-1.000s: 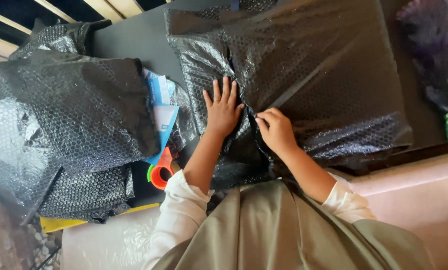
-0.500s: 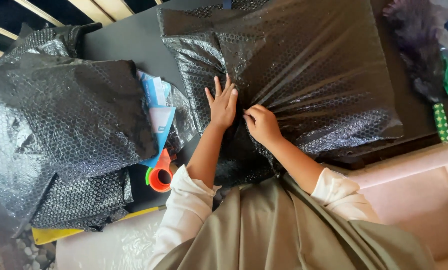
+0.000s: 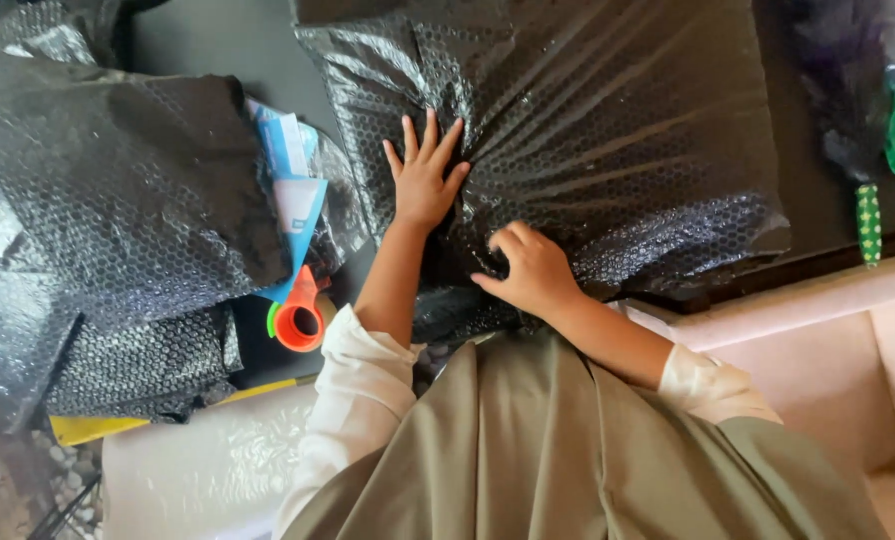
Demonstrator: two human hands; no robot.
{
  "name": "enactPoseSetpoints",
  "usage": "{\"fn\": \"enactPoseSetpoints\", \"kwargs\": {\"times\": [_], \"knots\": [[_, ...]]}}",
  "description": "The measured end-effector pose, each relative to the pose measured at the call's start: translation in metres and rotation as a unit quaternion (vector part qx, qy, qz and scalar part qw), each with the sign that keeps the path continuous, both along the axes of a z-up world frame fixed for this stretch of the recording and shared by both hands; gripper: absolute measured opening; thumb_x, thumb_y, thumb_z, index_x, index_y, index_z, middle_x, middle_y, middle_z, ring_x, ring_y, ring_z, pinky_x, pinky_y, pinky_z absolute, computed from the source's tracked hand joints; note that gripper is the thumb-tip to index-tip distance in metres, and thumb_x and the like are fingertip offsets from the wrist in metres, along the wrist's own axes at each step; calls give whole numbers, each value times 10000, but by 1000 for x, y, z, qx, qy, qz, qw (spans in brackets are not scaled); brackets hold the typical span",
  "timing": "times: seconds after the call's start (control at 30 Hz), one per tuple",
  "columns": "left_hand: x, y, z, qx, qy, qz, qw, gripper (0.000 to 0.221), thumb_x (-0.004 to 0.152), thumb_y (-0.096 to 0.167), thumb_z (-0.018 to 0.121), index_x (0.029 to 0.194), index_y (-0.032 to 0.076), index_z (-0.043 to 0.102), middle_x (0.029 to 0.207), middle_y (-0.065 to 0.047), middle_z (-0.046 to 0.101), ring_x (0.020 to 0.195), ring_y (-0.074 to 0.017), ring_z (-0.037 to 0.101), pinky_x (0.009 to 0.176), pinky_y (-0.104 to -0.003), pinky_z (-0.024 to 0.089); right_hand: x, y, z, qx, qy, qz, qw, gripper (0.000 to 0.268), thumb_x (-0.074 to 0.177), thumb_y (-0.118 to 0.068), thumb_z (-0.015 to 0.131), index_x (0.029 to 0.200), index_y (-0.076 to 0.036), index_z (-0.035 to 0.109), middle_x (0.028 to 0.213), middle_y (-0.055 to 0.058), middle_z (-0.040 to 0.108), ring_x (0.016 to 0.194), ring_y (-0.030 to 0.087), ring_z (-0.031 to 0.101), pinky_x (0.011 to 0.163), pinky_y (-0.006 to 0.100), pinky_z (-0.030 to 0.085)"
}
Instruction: The person packs a pillow into a blue bag, dusts the bag with a handheld duster, wraps the bag in black bubble wrap, and secures the package with clear tape using a handheld tape dispenser.
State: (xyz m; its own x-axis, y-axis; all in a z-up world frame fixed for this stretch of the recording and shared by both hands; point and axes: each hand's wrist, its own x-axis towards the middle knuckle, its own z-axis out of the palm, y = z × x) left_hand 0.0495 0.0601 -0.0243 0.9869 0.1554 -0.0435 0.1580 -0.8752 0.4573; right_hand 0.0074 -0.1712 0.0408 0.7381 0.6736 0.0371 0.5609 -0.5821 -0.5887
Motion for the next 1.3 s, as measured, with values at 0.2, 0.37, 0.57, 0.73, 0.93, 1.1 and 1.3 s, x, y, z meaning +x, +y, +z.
{"fn": "enactPoseSetpoints", "kwargs": {"times": [0.2, 0.37, 0.57, 0.73, 0.93, 1.1, 1.3], "knots": [[-7, -2, 2, 16, -53, -36, 998, 579, 1136, 482, 501, 1653, 314, 301, 1734, -60, 120, 1578, -408, -55, 1207, -720, -60, -32, -26, -65, -42, 24, 79, 996, 197, 910, -206, 704, 869, -100, 543, 745, 82, 593, 657, 319, 620, 541, 477, 457], [-11, -3, 16, -32, -33, -43, 998, 546, 1131, 399, 512, 1624, 236, 340, 1725, -87, 99, 1563, -409, -98, 1196, -714, -104, -34, -20, -90, -75, 64, 161, 982, 174, 909, -143, 676, 849, -87, 522, 744, 91, 562, 648, 330, 616, 549, 491, 471], [-10, -2, 14, -23, -22, -38, 999, 543, 1105, 393, 529, 1593, 207, 382, 1715, -99, 100, 1555, -416, -87, 1194, -711, -87, -28, -15, -90, -151, 108, 227, 956, 786, 751, -224, 844, 1458, -103, 524, 1461, 159, 487, 1249, 424, 547, 1002, 496, 504], [-8, 0, -8, -13, -31, -11, 999, 609, 1032, 487, 621, 1576, 296, 428, 1740, -15, 139, 1596, -336, -48, 1235, -664, -72, 38, -1, 31, 109, 262, 275, 919, 174, 876, -205, 791, 1033, -134, 809, 1015, 128, 786, 1010, 339, 725, 924, 476, 550], [-5, 4, -11, -7, -19, -19, 1000, 663, 985, 510, 637, 1578, 323, 409, 1743, -11, 142, 1601, -344, -35, 1233, -683, -56, 140, 60, 37, -150, -117, 197, 962, 1380, 495, -583, 889, 1632, -67, 303, 1687, 156, 285, 1529, 469, 171, 1135, 776, 241], [-5, 4, -11, -16, -21, -13, 1000, 612, 977, 514, 641, 1511, 267, 471, 1737, -12, 159, 1603, -323, -29, 1243, -655, -67, 144, 81, 13, -247, -19, 210, 946, 1550, 481, -709, 893, 1662, -76, 114, 1747, 114, 61, 1592, 353, -58, 1141, 767, -132], [-9, 6, -3, -84, -75, 1, 994, 567, 913, 458, 739, 1391, 230, 538, 1730, -38, 177, 1598, -334, 44, 1245, -656, -30, 140, 84, 18, -248, 7, 196, 949, 1600, 455, -692, 917, 1662, -80, 63, 1747, 114, 17, 1588, 345, -84, 1130, 760, -183]]}}
